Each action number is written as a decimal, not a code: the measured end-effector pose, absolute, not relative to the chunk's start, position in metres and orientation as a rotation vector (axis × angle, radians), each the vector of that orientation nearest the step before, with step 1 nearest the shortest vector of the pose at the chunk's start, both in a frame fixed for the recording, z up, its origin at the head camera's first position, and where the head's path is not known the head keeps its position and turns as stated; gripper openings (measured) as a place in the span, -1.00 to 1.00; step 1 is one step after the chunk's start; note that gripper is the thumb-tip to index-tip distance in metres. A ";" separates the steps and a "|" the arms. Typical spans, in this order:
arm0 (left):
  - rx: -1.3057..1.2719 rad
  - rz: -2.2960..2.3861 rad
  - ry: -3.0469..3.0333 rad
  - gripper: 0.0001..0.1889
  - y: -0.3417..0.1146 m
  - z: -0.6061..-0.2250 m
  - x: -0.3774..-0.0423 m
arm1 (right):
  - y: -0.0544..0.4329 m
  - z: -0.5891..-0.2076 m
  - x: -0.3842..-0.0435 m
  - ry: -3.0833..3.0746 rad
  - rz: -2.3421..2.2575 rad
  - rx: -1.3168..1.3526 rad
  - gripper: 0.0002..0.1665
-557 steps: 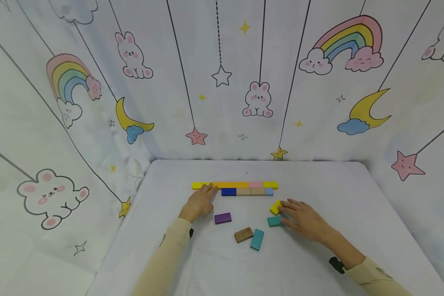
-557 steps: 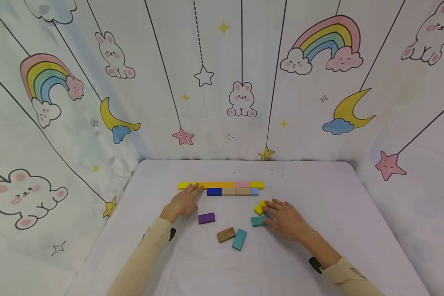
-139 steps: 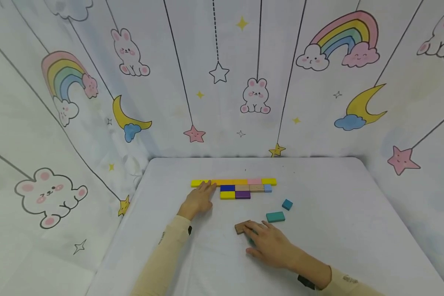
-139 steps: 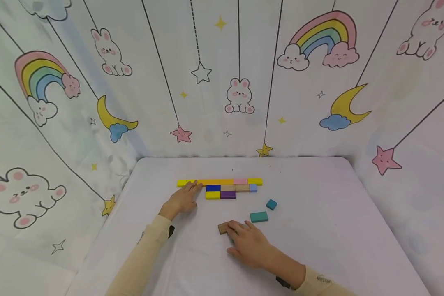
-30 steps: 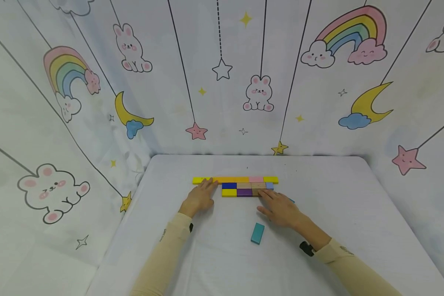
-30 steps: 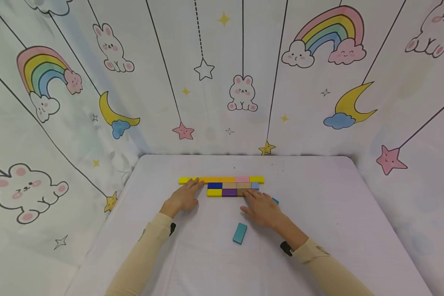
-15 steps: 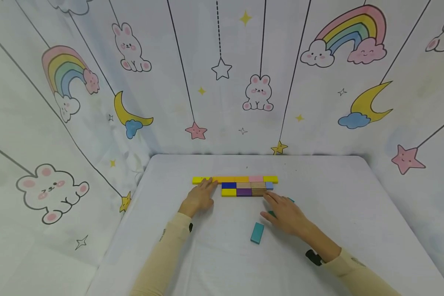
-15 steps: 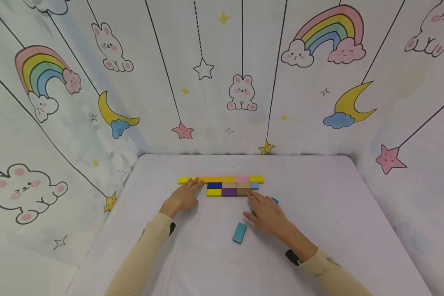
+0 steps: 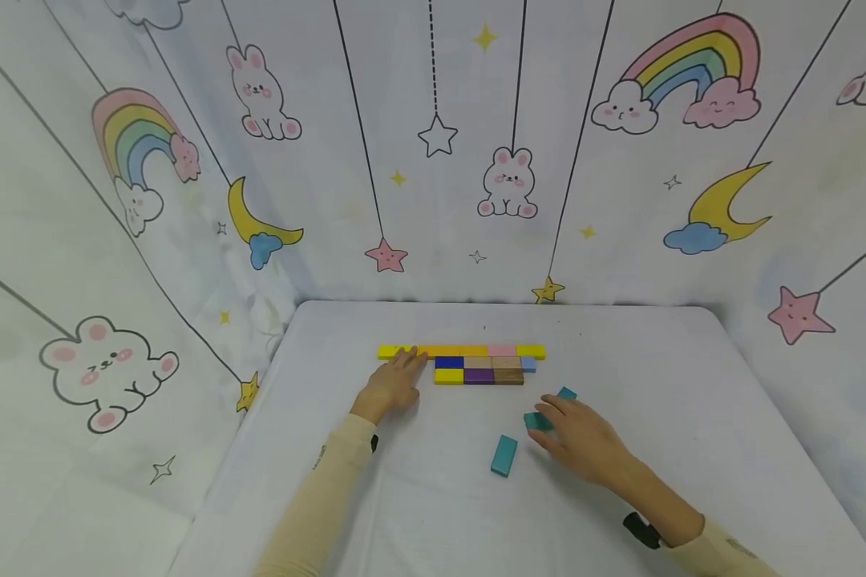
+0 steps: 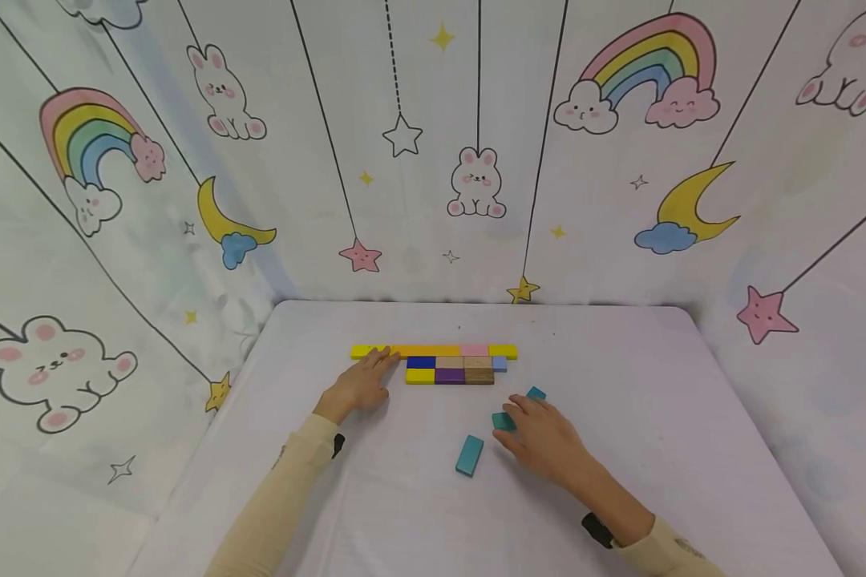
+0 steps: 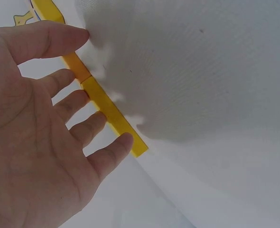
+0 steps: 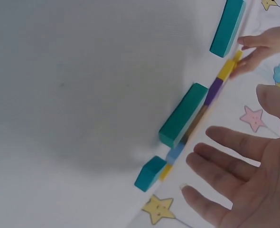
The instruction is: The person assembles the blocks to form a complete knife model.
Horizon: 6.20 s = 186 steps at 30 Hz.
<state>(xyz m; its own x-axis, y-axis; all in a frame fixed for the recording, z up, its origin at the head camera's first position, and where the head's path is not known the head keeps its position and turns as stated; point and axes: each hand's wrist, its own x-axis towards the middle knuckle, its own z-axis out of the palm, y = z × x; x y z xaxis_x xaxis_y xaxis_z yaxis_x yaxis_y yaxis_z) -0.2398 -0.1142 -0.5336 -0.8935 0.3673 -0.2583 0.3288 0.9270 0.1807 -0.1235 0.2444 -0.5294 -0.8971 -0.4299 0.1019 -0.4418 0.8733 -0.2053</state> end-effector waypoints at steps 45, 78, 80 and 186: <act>0.500 0.207 2.797 -0.22 -0.113 -0.530 -0.236 | 0.236 -0.540 -0.112 -3.011 0.374 0.868 -0.27; 0.511 0.192 2.802 -0.22 -0.116 -0.531 -0.239 | 0.194 -0.530 -0.138 -3.059 0.299 0.974 -0.17; 0.510 0.200 2.800 -0.21 -0.115 -0.531 -0.239 | 0.190 -0.529 -0.141 -3.077 0.306 0.972 -0.17; 0.484 0.236 2.786 -0.22 -0.114 -0.527 -0.236 | 0.190 -0.533 -0.122 -3.045 0.435 1.088 -0.31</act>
<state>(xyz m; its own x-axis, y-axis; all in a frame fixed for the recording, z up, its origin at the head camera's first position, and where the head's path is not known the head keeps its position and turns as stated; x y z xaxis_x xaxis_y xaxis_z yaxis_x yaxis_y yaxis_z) -0.2363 -0.1139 -0.5266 -0.8972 0.3522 -0.2663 0.3024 0.9296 0.2108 -0.1221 0.1897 -0.5326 -0.7709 -0.6365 -0.0241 -0.6043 0.7428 -0.2882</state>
